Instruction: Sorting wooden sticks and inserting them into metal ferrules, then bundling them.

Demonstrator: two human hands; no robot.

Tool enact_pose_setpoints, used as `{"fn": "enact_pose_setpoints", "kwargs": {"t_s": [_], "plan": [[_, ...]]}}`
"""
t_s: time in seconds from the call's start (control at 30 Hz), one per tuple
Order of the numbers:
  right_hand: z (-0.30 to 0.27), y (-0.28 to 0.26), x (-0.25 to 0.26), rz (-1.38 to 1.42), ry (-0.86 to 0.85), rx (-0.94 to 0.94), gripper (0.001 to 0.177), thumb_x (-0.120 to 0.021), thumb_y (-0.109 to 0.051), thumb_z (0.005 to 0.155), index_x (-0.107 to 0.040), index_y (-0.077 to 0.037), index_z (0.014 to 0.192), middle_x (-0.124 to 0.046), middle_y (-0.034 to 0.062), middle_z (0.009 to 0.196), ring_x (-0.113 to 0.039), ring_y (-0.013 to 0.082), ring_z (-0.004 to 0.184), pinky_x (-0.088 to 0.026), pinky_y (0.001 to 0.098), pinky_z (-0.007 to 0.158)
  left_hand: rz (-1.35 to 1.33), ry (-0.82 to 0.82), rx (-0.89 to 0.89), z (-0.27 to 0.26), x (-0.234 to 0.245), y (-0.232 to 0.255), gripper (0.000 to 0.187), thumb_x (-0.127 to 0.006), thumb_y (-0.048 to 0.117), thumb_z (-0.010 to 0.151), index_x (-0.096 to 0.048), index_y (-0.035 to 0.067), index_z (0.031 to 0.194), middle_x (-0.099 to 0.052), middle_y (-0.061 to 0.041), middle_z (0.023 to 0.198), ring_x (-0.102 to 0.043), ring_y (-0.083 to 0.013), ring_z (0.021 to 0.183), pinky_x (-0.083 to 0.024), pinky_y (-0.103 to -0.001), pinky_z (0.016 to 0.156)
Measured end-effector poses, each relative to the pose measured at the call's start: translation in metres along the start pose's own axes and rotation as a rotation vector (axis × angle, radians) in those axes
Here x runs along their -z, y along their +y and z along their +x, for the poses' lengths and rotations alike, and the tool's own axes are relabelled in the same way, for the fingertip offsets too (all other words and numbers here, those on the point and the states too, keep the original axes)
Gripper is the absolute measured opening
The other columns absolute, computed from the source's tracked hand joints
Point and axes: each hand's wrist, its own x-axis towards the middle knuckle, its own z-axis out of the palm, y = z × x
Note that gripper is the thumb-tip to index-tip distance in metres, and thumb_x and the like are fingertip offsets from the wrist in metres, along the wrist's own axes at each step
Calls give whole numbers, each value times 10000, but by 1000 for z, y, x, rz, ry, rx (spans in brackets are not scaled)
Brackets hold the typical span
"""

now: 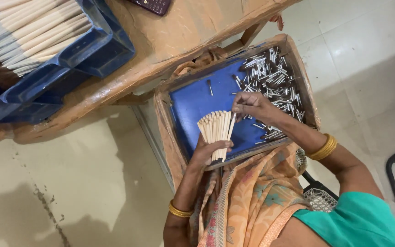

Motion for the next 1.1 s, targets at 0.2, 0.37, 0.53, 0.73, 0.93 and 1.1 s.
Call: {"fn": "enact_pose_setpoints", "kwargs": {"t_s": [0.2, 0.37, 0.53, 0.73, 0.93, 1.1], "plan": [[7, 50, 4, -124, 78, -76, 161, -649, -191, 1025, -638, -35, 986, -723, 86, 846, -733, 147, 766, -633, 296, 681, 629, 141, -436, -2, 5, -13, 369, -765, 1, 831, -669, -21, 1187, -756, -118, 1050, -729, -253, 930, -590, -367, 805], [53, 25, -20, -412, 47, -254, 293, -658, -339, 957, -648, -48, 984, -755, 67, 827, -745, 170, 765, -585, 320, 595, 1062, 426, -665, -13, 13, 6, 314, -819, 39, 793, -712, 13, 1087, -745, -106, 1007, -732, -223, 928, -586, -344, 811], [118, 60, -35, -1931, 160, 456, 270, -692, -192, 815, -662, 20, 979, -648, 122, 758, -668, 241, 688, -517, 366, 441, 584, 482, -503, -7, 54, -24, 282, -836, 22, 859, -705, -38, 1102, -756, -97, 969, -697, -153, 840, -574, -309, 736], [110, 33, -24, -1832, -18, 360, 241, -678, -149, 764, -655, 31, 923, -653, 156, 758, -661, 260, 620, -532, 377, 422, 167, 380, -344, -20, 18, 16, 325, -775, -41, 828, -665, -27, 1134, -745, -109, 943, -746, -181, 809, -629, -310, 693], [52, 14, -20, -272, 102, -11, 196, -602, -239, 1081, -649, -52, 1050, -726, 91, 902, -736, 197, 802, -619, 304, 677, -45, 241, -147, -1, 51, -28, 350, -767, -33, 813, -667, -74, 1146, -758, -168, 938, -753, -229, 787, -628, -334, 679], [33, 9, -20, 159, 75, -89, 194, -657, -250, 1006, -623, -65, 1055, -714, 71, 974, -756, 183, 857, -648, 317, 694, -50, 148, -90, -5, 38, -16, 358, -786, -23, 808, -663, -81, 1139, -749, -183, 926, -737, -228, 745, -618, -328, 658]]}}
